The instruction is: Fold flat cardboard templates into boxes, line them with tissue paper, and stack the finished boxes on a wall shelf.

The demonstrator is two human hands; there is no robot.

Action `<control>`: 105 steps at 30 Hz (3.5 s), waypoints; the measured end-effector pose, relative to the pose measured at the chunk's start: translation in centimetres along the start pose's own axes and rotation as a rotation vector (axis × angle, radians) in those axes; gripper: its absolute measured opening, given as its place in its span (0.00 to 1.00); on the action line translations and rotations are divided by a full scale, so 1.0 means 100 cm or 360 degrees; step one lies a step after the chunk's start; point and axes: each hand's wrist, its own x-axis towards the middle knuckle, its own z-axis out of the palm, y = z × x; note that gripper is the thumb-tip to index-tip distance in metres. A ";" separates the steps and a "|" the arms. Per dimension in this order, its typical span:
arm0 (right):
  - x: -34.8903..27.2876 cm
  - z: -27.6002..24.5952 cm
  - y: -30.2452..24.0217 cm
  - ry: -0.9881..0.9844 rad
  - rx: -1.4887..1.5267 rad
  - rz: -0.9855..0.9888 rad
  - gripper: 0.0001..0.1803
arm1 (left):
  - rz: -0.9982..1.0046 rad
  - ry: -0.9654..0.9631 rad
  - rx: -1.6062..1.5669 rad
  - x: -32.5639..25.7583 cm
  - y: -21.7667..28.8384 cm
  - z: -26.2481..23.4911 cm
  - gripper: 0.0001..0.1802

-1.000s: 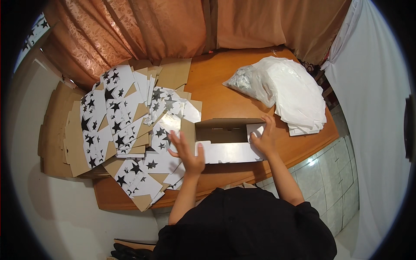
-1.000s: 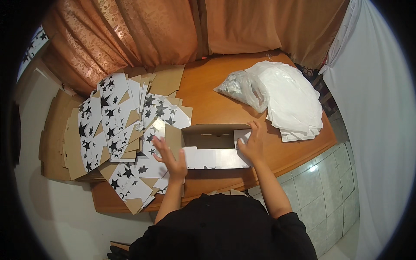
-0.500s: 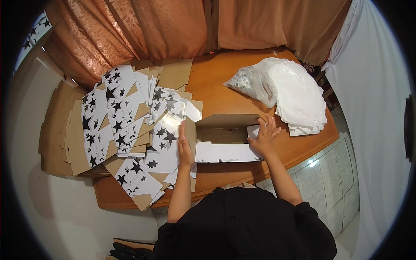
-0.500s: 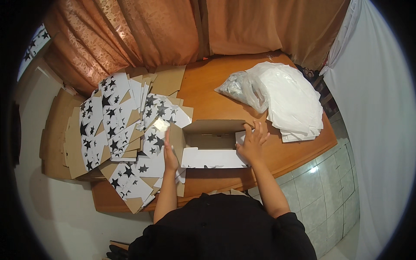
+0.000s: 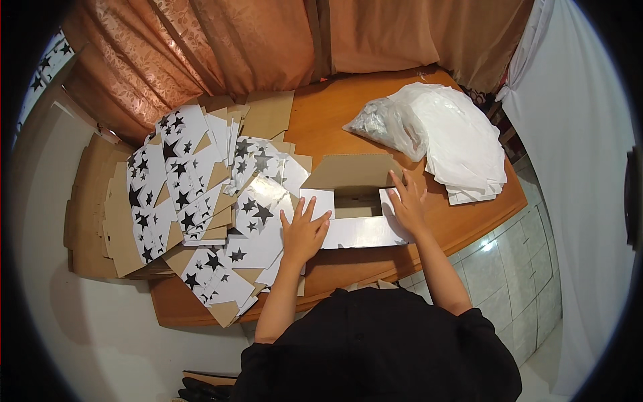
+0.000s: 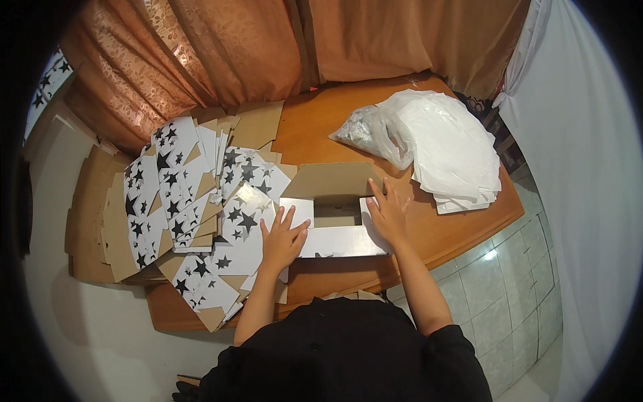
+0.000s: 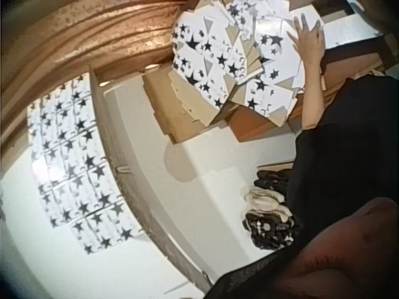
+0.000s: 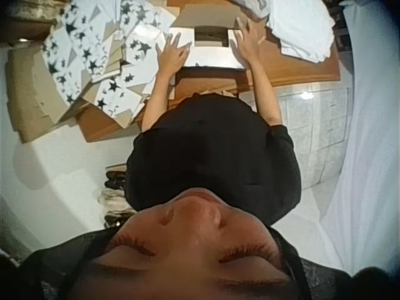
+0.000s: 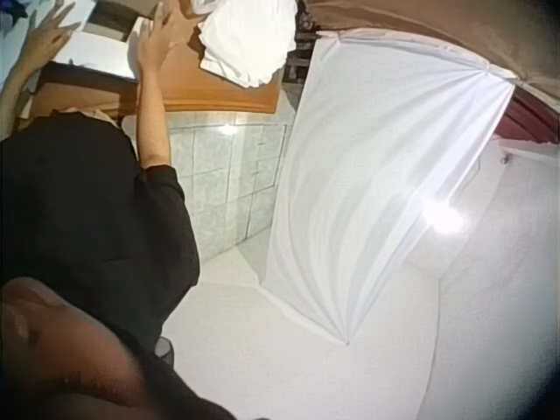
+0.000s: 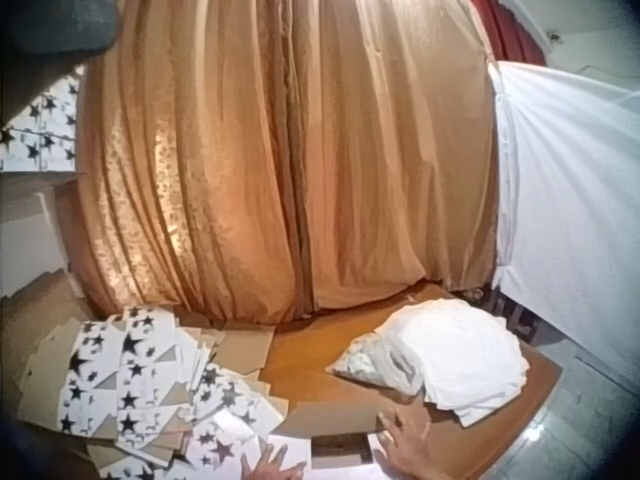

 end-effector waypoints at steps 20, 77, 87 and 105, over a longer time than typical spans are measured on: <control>-0.002 -0.013 -0.013 -0.0132 -0.0227 -0.0064 0.43 | -0.0344 0.0346 -0.0172 0.008 0.003 0.011 0.48; -0.057 -0.014 0.021 -0.0132 0.0310 -0.0099 0.13 | -0.0299 0.0631 -0.0586 -0.039 -0.009 0.015 0.24; -0.103 -0.027 0.028 -0.0168 -0.0059 -0.0713 0.18 | 0.0496 0.0488 -0.0068 -0.079 -0.035 0.013 0.18; -0.006 -0.002 -0.034 -0.1878 -0.0549 -0.0346 0.39 | 0.0475 -0.1020 -0.0146 0.030 -0.009 0.022 0.28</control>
